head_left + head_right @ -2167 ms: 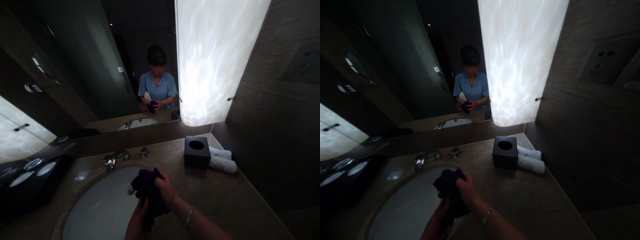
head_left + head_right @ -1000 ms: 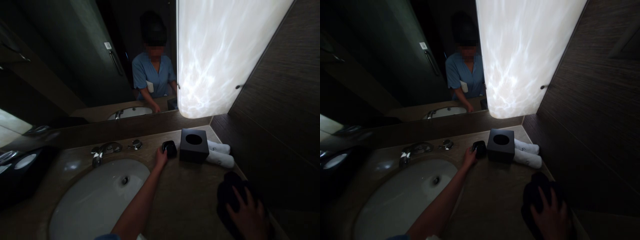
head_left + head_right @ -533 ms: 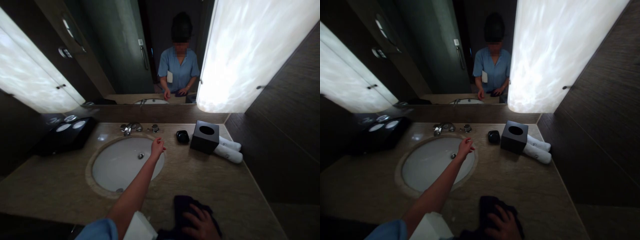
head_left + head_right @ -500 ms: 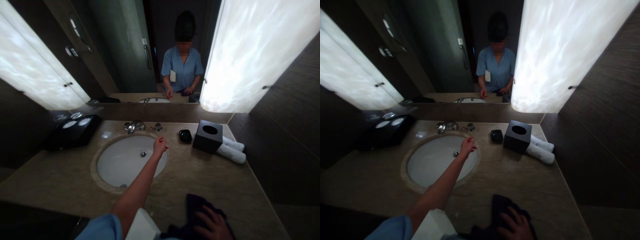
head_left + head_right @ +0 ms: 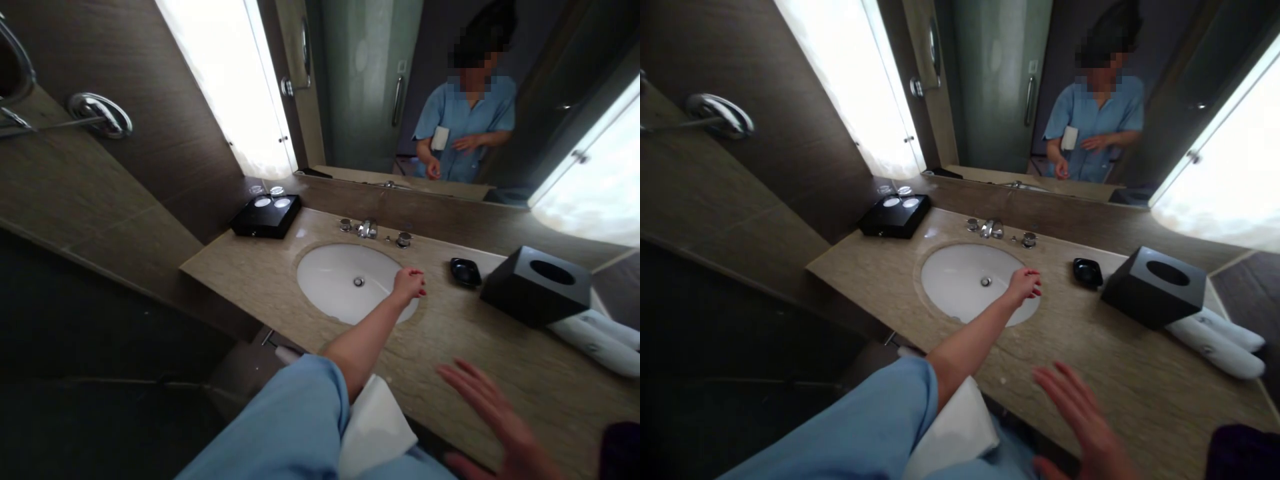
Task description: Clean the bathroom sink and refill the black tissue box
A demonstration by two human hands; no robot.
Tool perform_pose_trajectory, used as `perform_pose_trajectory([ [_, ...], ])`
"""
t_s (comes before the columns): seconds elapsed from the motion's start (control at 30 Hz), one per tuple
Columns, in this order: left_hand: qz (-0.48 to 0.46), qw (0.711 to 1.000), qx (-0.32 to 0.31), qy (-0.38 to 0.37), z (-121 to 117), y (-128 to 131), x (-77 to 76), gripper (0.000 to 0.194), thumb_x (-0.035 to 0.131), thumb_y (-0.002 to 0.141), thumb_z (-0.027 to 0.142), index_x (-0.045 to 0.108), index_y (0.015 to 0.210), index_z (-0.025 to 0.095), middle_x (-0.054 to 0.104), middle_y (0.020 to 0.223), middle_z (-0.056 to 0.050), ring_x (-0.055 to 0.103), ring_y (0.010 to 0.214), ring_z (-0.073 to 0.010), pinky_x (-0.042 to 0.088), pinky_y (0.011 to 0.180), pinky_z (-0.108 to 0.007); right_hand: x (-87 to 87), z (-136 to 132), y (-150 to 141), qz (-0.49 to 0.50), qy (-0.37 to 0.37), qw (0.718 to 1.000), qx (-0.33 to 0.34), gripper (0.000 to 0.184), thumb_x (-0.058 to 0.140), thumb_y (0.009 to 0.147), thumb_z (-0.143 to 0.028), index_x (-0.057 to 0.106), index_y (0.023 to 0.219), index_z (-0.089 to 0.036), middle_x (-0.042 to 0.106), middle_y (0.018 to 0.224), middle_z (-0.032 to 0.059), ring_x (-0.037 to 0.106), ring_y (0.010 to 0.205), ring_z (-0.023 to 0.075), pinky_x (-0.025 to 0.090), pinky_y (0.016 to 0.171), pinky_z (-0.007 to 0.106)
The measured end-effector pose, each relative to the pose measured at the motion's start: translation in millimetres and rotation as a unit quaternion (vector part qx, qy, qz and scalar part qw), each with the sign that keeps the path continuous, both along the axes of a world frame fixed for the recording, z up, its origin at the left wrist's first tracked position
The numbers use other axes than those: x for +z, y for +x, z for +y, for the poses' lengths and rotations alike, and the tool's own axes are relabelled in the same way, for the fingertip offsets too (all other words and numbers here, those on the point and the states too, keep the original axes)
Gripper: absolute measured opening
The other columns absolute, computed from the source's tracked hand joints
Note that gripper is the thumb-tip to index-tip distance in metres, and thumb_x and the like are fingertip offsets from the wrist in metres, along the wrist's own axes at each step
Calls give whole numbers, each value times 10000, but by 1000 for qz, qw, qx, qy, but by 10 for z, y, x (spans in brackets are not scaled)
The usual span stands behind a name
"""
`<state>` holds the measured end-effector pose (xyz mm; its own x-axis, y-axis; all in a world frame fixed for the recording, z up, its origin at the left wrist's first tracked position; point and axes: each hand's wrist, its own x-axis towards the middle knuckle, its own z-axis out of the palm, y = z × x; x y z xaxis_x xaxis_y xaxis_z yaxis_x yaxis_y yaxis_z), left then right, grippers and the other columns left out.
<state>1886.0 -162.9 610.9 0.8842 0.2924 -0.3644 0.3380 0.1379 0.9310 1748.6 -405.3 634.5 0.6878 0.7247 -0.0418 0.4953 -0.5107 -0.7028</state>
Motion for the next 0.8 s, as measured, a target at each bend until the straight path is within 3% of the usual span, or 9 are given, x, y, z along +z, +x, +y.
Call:
perform_pose_trajectory([
  [0.1,-4,1000,-14,-6,68,-113,2,248,449,934,258,526,1127,122,529,764,15,483,523,-43,352,438,-157,363,849,-345,173,6,968,183,946,719,672,-420,238,1473,-272,178,1556,75,153,1435,307,219,1159,516],
  [0.23,4,1000,-19,-5,237,-212,-4,254,437,932,239,526,1139,121,540,782,7,492,530,-50,355,457,-171,470,1261,-604,272,78,931,230,830,711,697,-329,317,1426,-278,478,1359,80,460,1242,226,335,1093,380],
  [0.33,22,999,-27,-10,395,-332,40,295,434,909,210,511,1184,137,570,832,-8,515,521,-53,357,460,-178,417,1287,-721,306,125,921,207,562,719,661,-263,525,1188,-236,606,1018,10,562,886,146,452,804,245],
  [0.47,67,986,-149,-46,617,-783,269,327,453,887,258,551,1181,154,608,794,-30,567,505,-99,406,472,-199,516,1223,-733,250,156,936,194,296,750,591,-248,546,791,-173,539,787,-23,465,718,113,375,646,221],
  [0.53,117,941,-302,-97,745,-1138,464,354,509,859,371,629,1082,124,645,787,-85,623,562,-201,453,455,-280,633,1130,-616,217,163,946,175,285,741,619,-280,560,808,-168,563,831,1,499,784,147,406,718,247],
  [0.57,146,889,-411,-142,808,-1320,571,460,478,860,488,639,1083,119,657,844,-116,640,623,-237,464,452,-309,695,1071,-522,210,165,950,161,307,738,636,-301,579,862,-167,582,869,15,521,842,175,424,765,268],
  [0.63,171,832,-489,-200,904,-1632,770,621,586,735,632,643,1106,137,657,925,-107,633,699,-234,459,459,-303,806,951,-280,205,162,956,135,431,763,629,-343,601,985,-165,612,956,34,539,951,222,438,841,307],
  [0.73,87,850,-497,-155,863,-1873,939,753,818,452,596,675,1065,184,663,917,-37,603,748,-187,472,567,-274,932,833,149,222,128,958,131,552,810,573,-376,608,1034,-148,636,999,32,559,955,232,456,818,315],
  [0.8,-7,872,-478,-103,697,-1898,922,641,866,440,428,696,1010,189,680,939,-15,599,838,-170,479,695,-248,989,807,414,227,104,957,146,525,789,603,-376,615,1037,-135,652,998,40,579,951,235,463,815,326],
])
